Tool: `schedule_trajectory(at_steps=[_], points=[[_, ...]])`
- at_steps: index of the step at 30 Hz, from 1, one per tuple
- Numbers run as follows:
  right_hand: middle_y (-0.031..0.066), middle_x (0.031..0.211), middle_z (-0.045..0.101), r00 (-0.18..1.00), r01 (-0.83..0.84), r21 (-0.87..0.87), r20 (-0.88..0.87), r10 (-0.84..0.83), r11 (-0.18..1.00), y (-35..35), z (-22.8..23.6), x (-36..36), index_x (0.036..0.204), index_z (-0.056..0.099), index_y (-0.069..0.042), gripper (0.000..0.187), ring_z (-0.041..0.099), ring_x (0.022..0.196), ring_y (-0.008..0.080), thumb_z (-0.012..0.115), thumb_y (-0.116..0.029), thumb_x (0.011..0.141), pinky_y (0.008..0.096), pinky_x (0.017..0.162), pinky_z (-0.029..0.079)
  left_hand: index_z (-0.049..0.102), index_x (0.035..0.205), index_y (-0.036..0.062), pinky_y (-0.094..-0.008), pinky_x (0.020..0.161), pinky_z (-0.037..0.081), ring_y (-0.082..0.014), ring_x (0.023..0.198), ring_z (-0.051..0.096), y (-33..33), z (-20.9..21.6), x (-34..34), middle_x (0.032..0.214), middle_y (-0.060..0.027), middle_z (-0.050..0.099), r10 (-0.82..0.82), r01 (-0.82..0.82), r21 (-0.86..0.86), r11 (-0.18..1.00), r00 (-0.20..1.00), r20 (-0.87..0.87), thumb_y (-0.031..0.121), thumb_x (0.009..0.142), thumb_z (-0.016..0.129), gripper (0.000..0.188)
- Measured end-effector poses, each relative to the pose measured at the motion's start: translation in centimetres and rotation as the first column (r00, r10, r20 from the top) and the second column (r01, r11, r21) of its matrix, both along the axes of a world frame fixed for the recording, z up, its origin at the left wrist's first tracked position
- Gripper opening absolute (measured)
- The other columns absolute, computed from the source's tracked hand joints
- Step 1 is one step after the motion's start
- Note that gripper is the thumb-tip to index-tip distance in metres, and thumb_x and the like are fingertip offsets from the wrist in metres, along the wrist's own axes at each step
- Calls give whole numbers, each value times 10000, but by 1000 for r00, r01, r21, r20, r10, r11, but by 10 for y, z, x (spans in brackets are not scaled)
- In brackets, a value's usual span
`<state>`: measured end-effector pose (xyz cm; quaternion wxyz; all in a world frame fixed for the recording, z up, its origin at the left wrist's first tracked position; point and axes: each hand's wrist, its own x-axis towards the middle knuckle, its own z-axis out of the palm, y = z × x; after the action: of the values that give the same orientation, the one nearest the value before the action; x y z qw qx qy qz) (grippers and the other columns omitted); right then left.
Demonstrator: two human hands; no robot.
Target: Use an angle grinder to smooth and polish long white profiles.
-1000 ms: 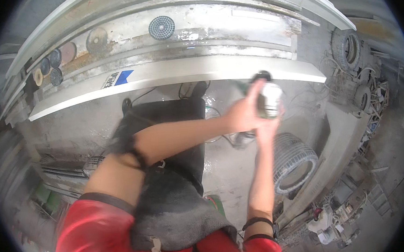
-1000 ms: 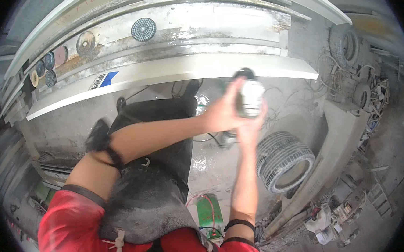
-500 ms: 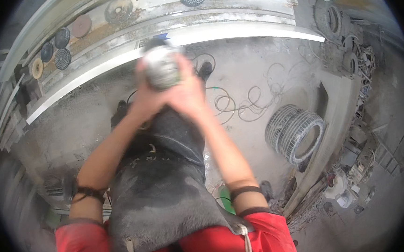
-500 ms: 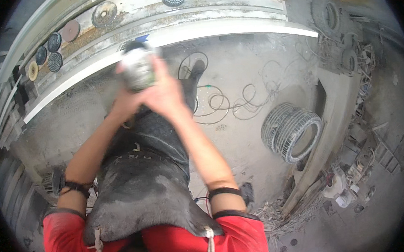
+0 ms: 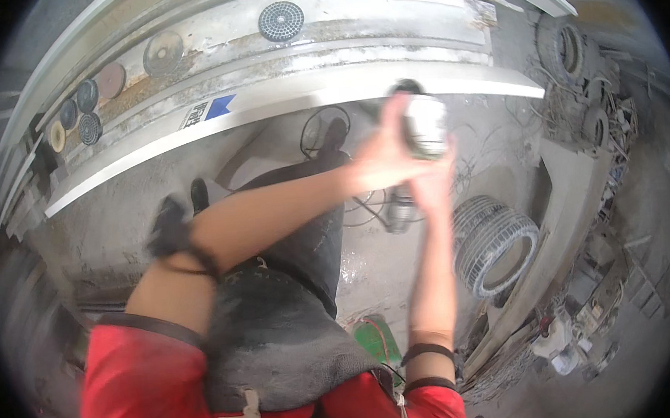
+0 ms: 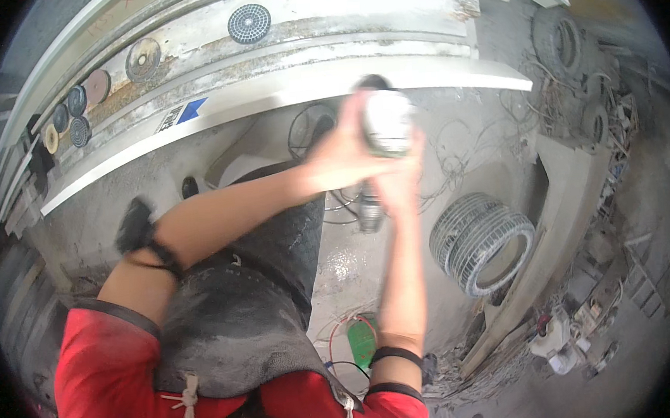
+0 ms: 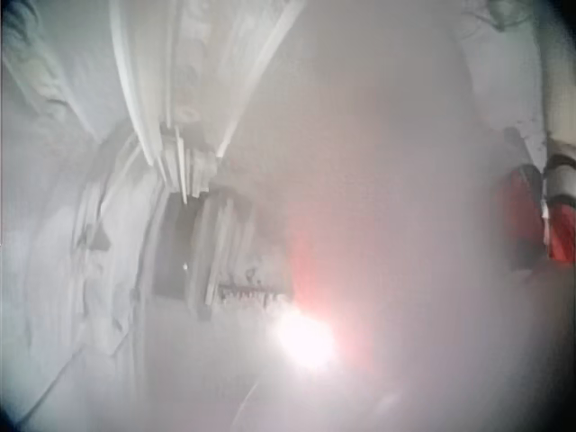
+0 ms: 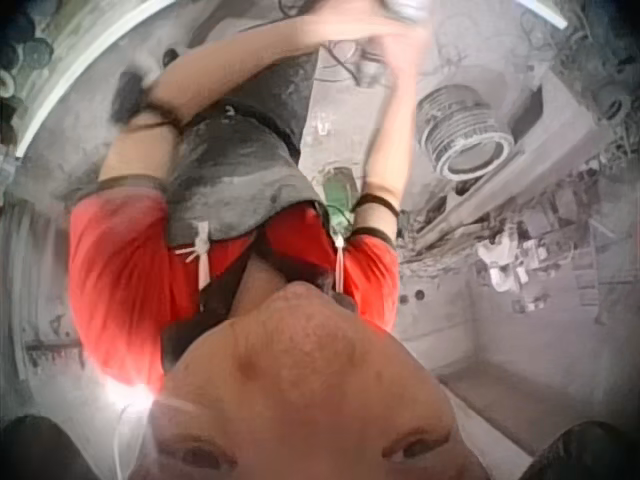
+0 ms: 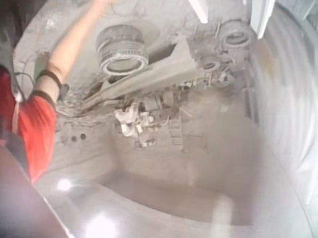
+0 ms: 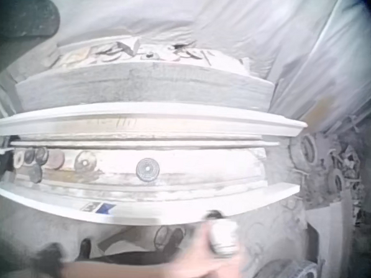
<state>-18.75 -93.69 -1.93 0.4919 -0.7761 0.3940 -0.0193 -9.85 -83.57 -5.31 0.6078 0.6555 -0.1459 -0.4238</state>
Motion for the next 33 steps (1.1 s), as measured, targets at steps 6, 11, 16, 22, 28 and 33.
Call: schedule_trajectory(at_steps=[6, 11, 16, 22, 28, 33], points=[[93, 1223, 658, 994, 67, -24, 93, -65, 997, -109, -25, -35, 1279, 587, 20, 346, 633, 1050, 165, 650, -125, 971, 355, 899, 529, 38, 1615, 117, -427, 1099, 461, -461, 1224, 604, -103, 32, 4, 1295, -297, 624, -230, 245, 118, 962, 965, -127, 387, 647, 893, 1319], [166, 1408, 525, 993, -107, 5, 50, 107, 994, 76, -18, 8, 1484, 349, -4, 1010, 537, 1297, 267, 905, -219, 669, 383, 1102, 440, 79, 1585, 56, -440, 1199, 336, -357, 1436, 401, 88, -2, -1, 1540, -261, 358, 126, -125, -5, 992, 992, 17, 255, 662, 939, 1277], [244, 1144, 689, 751, -619, 105, -208, 626, 778, 283, 3, 76, 1581, 261, -180, 1000, 688, 1004, 441, 781, -179, 727, 475, 861, 566, 471, 1420, 15, -363, 1003, 517, -226, 1194, 611, 353, -12, 8, 1346, -100, 597, 352, -303, 269, 914, 922, -159, 209, 850, 795, 684], [241, 1106, 697, 707, -690, 130, -89, 702, 712, 316, 0, 80, 1526, 351, -153, 882, 682, 966, 467, 738, -199, 735, 526, 875, 555, 467, 1445, 5, -400, 1045, 481, -255, 1233, 591, 411, -31, -4, 1370, -123, 591, 416, -344, 267, 900, 860, -295, 288, 854, 792, 731], [157, 1335, 600, 996, -65, -36, 59, 67, 997, 44, -24, 7, 1444, 445, 20, 822, 597, 1212, 248, 848, -205, 764, 386, 1046, 475, 182, 1527, -66, -440, 1174, 359, -405, 1423, 382, 57, 14, 19, 1539, -296, 305, 57, -59, 13, 998, 993, 101, 391, 665, 920, 1223], [127, 1324, 622, 980, 193, 37, 49, -195, 980, -138, 20, -12, 1378, 534, 37, 510, 612, 1156, 224, 708, -123, 926, 363, 1009, 474, 149, 1629, 142, -288, 467, 581, -206, 888, 701, -69, 44, 20, 1346, -222, 558, -271, 153, -322, 934, 893, -360, -73, 963, 414, 748]])
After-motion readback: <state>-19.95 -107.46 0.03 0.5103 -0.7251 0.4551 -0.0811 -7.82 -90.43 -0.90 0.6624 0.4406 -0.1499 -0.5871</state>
